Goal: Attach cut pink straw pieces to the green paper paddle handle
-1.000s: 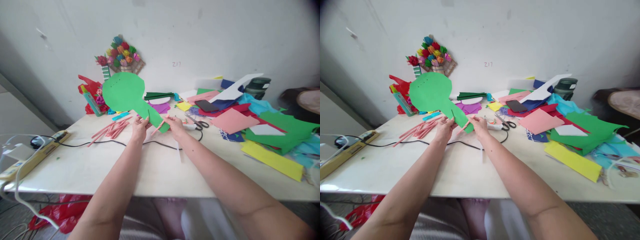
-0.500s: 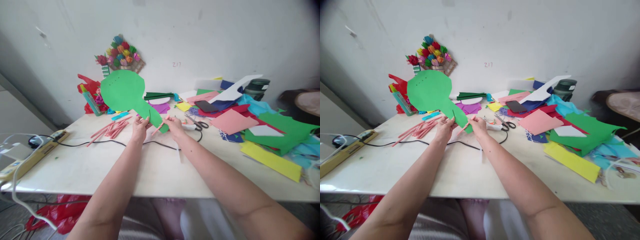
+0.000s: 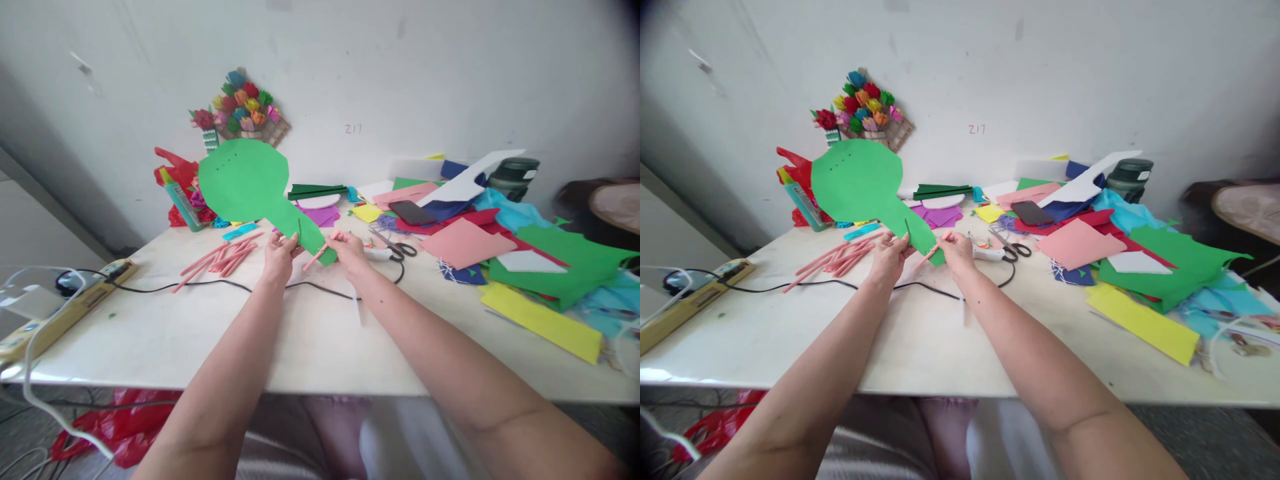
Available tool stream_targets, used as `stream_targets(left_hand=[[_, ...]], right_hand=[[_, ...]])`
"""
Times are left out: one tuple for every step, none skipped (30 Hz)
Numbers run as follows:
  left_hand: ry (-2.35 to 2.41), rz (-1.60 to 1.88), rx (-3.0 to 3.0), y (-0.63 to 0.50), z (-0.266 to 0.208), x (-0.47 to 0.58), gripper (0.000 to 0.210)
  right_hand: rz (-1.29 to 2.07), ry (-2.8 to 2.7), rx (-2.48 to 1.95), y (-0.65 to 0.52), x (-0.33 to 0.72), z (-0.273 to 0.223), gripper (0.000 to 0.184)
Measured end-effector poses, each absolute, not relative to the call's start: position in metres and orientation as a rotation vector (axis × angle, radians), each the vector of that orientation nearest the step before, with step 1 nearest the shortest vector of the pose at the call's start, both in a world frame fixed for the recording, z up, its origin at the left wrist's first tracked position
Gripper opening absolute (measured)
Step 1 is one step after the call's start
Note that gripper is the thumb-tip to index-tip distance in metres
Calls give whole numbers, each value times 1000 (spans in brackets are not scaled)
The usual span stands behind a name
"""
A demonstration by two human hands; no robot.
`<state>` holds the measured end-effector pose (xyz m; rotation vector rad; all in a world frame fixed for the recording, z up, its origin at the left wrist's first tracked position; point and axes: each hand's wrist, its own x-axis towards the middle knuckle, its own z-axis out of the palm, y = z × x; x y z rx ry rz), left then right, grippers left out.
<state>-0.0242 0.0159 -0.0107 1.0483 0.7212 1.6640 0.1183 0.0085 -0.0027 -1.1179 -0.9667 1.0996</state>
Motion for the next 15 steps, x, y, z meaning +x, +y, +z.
stream_targets(left_hand=[[727,1666,1043,16,-10,-24,48],[738,1667,1040,15,-10,-24,48],[751,1667,1040,15,-10,-24,48],[762,1668,1043,15,-10,-24,48],[767,1669,1047,15,-10,-24,47],[765,1669,1048,15,-10,-24,46],[756,1669,1047,15,-10,-24,45],[743,1668,1043,15,-10,-24,45],[731,1668,1036,15,-9,-24,45],[721,1666,1029,14,-9,-24,46],[716,1665,1021,14,-9,-24,46],[713,1665,1014,14,-9,-24,47],[713,1666,1008,14,-9,-24,47],[716,1667,1003,14,-9,-24,47],[720,1670,999,15,-9,-24,47]], right_hand=[[1099,-965,-1121,8,118,-2,17],[1099,-965,-1125,8,118,-2,17],[1101,-966,-1128,8,118,-2,16],[1104,-967,-1128,8,118,-2,16],[1109,-968,-1127,8,118,-2,16],[1112,-966,-1125,8,118,-2,15],[1113,-964,-1123,8,118,-3,15],[1112,-964,-1122,9,118,-3,15],[1109,-964,-1121,9,118,-3,15],[1105,-966,-1121,9,118,-3,15],[1103,-968,-1122,10,118,-3,15],[1100,-972,-1122,10,118,-3,15],[1097,-974,-1125,10,118,-4,14],[1094,-977,-1128,10,118,-4,14],[1092,-979,-1132,9,118,-4,14]])
